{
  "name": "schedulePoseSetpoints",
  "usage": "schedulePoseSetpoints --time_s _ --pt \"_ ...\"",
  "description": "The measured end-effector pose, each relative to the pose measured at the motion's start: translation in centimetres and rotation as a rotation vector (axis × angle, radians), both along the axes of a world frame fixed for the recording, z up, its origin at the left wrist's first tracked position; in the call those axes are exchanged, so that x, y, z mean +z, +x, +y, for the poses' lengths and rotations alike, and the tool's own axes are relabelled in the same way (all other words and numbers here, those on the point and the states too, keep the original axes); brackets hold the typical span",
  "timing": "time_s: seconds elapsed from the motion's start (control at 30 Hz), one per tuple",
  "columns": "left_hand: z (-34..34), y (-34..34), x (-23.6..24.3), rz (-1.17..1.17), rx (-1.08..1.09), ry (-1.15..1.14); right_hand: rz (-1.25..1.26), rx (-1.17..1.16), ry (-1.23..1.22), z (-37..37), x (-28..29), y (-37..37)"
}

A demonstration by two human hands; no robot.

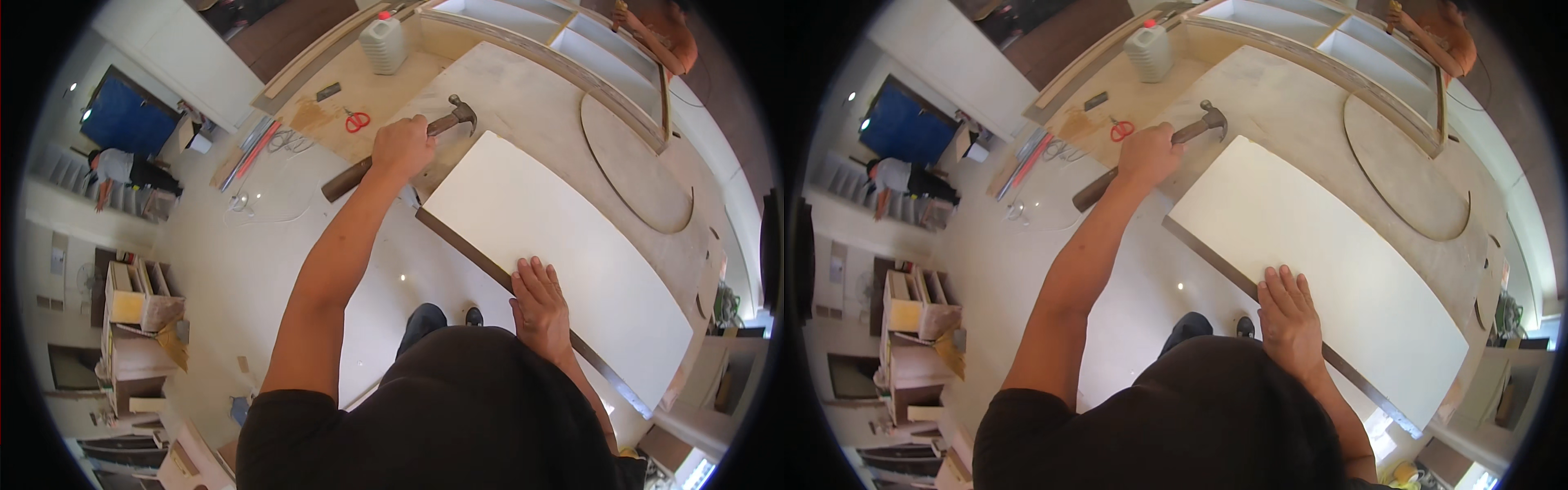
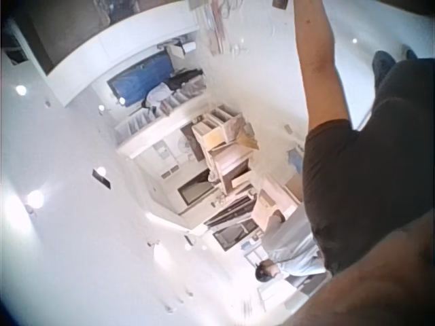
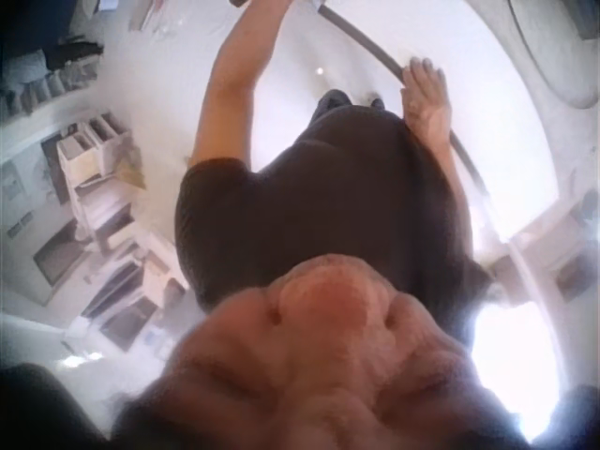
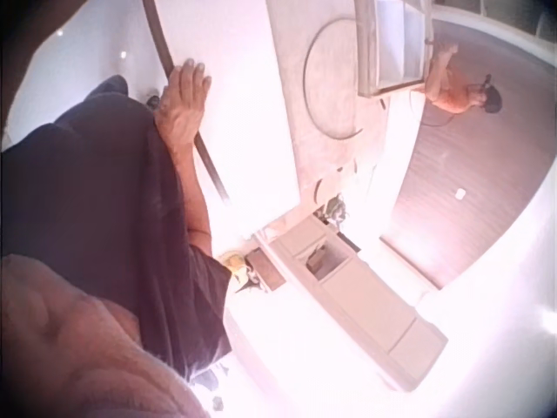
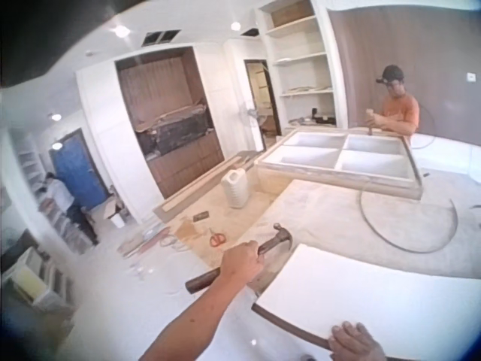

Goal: The person sands a wooden edge, retrieves a curved edge banding strip, and fits it onto a white panel. They use a hammer to tap the banding into place along the edge, then trim the excess with scissors.

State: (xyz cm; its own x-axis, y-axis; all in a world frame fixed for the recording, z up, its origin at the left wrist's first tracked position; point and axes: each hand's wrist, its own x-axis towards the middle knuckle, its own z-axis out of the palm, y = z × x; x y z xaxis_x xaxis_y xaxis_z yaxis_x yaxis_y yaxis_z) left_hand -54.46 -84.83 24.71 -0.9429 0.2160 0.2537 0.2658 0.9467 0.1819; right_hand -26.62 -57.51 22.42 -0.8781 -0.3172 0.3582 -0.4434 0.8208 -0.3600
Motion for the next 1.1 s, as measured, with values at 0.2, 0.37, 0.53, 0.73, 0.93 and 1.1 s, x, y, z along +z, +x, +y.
schedulePoseSetpoints --time_s 0.2,0.37,0.53,0.73,0.93,1.1 --pt "1.1 -5.0 -2.7 0.114 -0.252 -0.024 0.058 -0.153 0.024 -3.0 -1.1 -1.0" --pt "-0.2 -7.2 -6.3 0.486 -0.534 0.04 0.256 -0.379 -0.15 -10.3 -1.8 -1.1" --pt "0.5 -6.9 -6.1 0.473 -0.616 0.188 0.075 -0.623 -0.623 -18.5 -3.0 -0.7" --pt "-0.2 -6.7 -5.5 0.425 -0.658 0.205 -0.311 -0.866 -1.678 -22.9 -5.0 -5.1" --pt "-0.4 -6.5 -5.5 0.388 -0.688 0.172 -0.057 -0.864 -1.268 -23.9 -10.4 -8.1" --pt "-0.3 -6.5 -5.8 0.385 -0.686 0.137 0.004 -0.88 -1.449 -24.8 -10.4 -9.4"
